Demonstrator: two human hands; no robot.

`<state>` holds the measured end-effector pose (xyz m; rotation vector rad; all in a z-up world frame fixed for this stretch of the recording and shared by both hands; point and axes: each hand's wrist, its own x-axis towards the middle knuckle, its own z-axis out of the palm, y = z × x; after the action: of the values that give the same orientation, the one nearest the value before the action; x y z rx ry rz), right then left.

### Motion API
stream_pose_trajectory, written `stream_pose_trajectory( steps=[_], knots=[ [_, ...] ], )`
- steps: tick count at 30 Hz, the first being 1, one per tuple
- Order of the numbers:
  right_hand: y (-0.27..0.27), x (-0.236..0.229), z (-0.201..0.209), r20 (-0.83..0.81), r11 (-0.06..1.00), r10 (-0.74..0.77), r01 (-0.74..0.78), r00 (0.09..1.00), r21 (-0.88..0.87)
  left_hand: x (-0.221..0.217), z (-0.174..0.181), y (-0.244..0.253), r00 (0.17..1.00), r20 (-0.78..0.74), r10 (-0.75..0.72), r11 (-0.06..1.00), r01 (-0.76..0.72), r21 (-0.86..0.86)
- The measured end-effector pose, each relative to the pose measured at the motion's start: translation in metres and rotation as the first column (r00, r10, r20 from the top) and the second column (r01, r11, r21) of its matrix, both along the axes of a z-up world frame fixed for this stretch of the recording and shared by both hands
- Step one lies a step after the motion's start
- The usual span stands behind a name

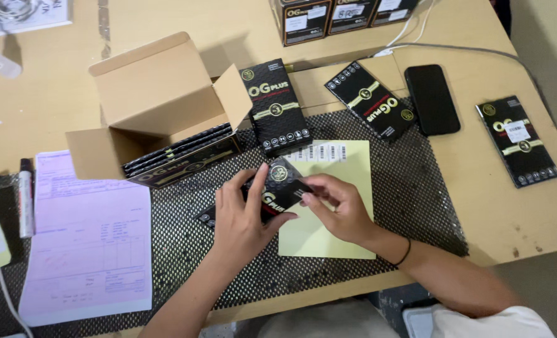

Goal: The person removes smartphone screen assemblies from their packaging, writes on a label attached to a screen assembly using a pen, and peels a clear protective film from the surface of a screen.

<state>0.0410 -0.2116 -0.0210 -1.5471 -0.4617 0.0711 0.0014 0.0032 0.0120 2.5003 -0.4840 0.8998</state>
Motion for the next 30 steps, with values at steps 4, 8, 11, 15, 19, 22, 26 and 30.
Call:
stream_pose_trajectory(
  steps=[4, 8, 11, 15, 19, 22, 26, 30],
  knots=[
    [-0.001, -0.001, 0.007, 0.025, 1.0, -0.017, 0.016, 1.0, 0.02, 0.003, 0.025, 0.017, 0.963, -0.222, -0.153, 0.983, 0.126, -0.131],
    [0.001, -0.007, 0.017, 0.031, 0.998, -0.016, 0.014, 0.999, 0.068, 0.001, 0.043, 0.039, 0.938, -0.254, -0.237, 0.902, 0.115, -0.416],
    [-0.007, 0.002, 0.017, 0.038, 0.996, -0.023, 0.02, 0.999, 0.09, 0.001, 0.067, 0.05, 0.989, 0.077, -0.124, 0.874, 0.145, -0.464],
    [-0.019, 0.017, 0.016, 0.125, 0.995, -0.094, 0.089, 0.988, 0.048, 0.019, 0.095, 0.077, 0.82, 0.56, 0.119, 0.993, -0.106, -0.055],
    [-0.021, 0.026, 0.026, 0.137, 0.989, -0.149, 0.15, 0.979, -0.003, 0.048, 0.068, 0.102, 0.913, 0.317, 0.255, 0.917, -0.333, 0.22],
    [-0.021, 0.033, 0.038, 0.17, 0.984, -0.145, 0.16, 0.975, -0.073, 0.064, 0.043, 0.11, 0.928, 0.082, 0.362, 0.876, -0.369, 0.311],
    [-0.017, 0.041, 0.045, 0.339, 0.937, -0.032, 0.146, 0.94, -0.317, 0.065, 0.05, 0.118, 0.933, 0.083, 0.351, 0.876, -0.358, 0.323],
    [-0.007, 0.048, 0.048, 0.41, 0.893, 0.0, 0.185, 0.912, -0.41, 0.066, 0.054, 0.12, 0.926, 0.077, 0.371, 0.826, -0.366, 0.427]
  ],
)
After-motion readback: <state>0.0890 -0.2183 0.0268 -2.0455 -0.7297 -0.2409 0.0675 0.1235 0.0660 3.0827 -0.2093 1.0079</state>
